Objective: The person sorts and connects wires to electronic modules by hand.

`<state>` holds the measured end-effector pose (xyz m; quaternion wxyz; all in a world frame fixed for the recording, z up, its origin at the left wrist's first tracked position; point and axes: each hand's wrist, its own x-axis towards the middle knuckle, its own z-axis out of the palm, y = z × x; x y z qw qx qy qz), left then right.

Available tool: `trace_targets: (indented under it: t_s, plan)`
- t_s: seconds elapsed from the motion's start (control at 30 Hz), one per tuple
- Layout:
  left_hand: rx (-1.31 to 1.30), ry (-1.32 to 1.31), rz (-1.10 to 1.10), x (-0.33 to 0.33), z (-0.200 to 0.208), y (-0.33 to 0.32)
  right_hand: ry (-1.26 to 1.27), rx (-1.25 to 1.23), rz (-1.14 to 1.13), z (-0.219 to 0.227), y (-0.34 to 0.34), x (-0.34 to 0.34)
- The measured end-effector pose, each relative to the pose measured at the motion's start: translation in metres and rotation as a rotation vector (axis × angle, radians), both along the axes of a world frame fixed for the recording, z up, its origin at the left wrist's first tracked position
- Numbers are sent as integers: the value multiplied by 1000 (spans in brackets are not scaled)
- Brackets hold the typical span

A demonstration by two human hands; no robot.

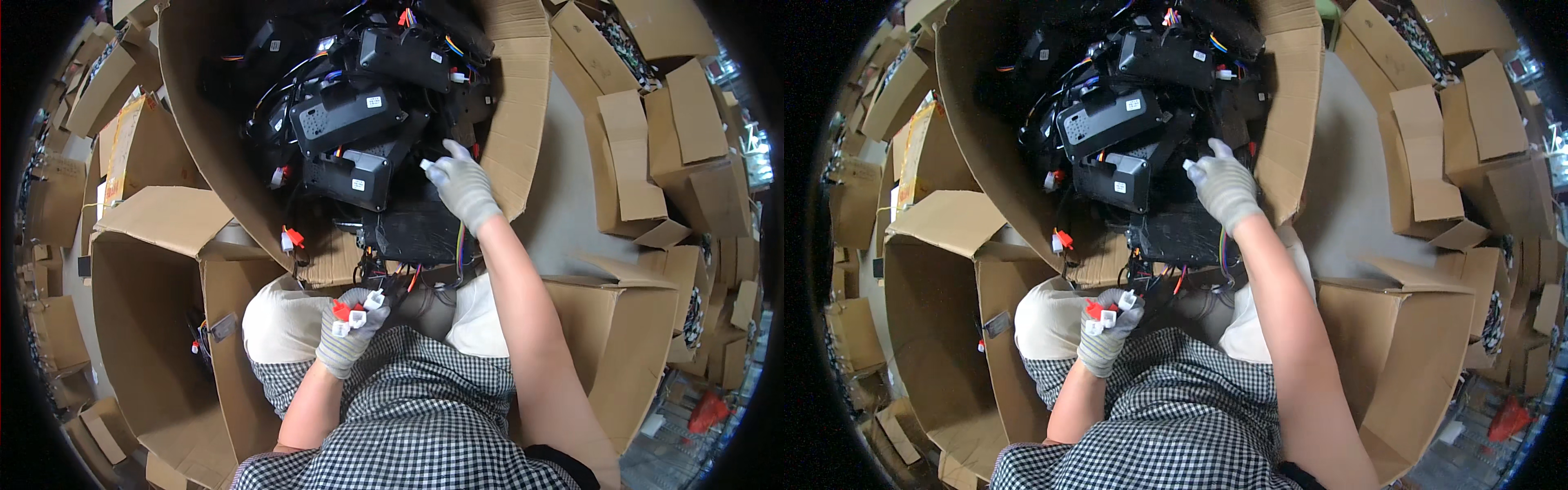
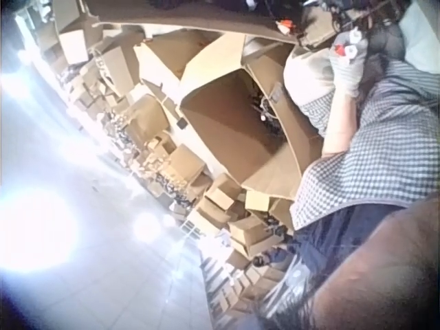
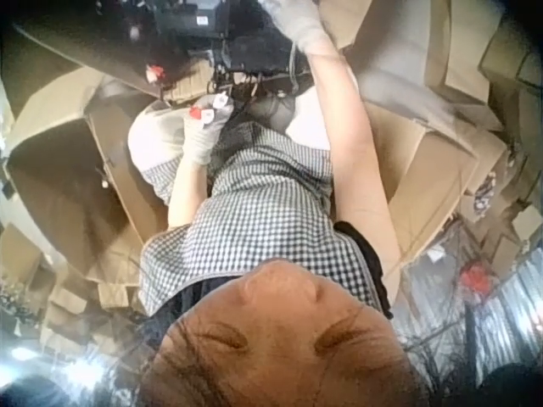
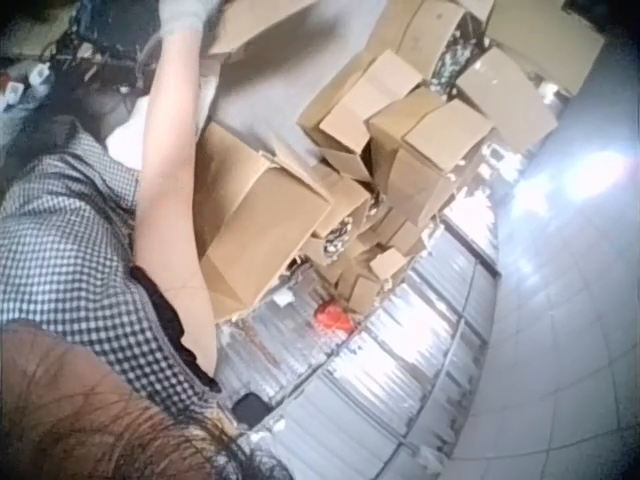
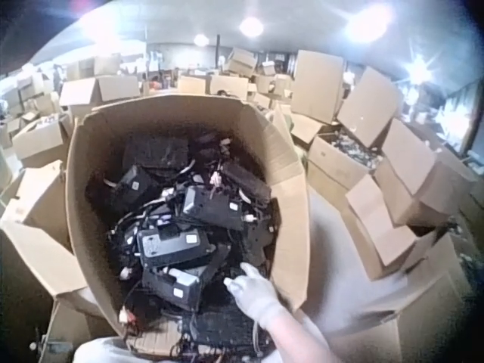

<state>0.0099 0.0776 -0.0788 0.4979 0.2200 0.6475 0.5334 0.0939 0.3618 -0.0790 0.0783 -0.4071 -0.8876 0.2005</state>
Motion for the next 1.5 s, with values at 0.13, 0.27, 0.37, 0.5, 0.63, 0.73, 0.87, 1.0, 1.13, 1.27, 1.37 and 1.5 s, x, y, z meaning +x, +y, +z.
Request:
trace_targets:
  t_s: [0.13,0.27,0.37,0.5,0.63,0.73,0.87,1.0,1.13,1.27,1.37,1.5]
  plan:
    - [76,29,-8,-5,-5,0,-211,169,381,-61,33,-11]
    - [125,-42,-52,-5,16,7,-69,-3,230,-38,10,14]
    - [144,6,-79,-4,16,6,221,18,245,10,-60,56]
    - [187,151,-132,2,5,8,233,324,429,39,-127,88]
    - [324,-66,-54,16,11,10,94,240,367,21,-159,99]
    - [458,-104,-153,26,13,15,98,165,378,16,-166,107]
    - [513,79,-134,36,4,22,243,177,425,16,-178,107]
    - [573,-337,27,40,17,35,192,260,198,11,-183,108]
    - [651,-135,-3,39,16,36,511,-311,-400,-11,-158,97]
    - [355,-693,-156,27,11,21,446,564,-9,12,-115,77]
    - [908,490,-173,23,27,12,495,512,177,46,-117,34]
    - [712,643,-326,7,32,-15,256,274,574,22,-135,8]
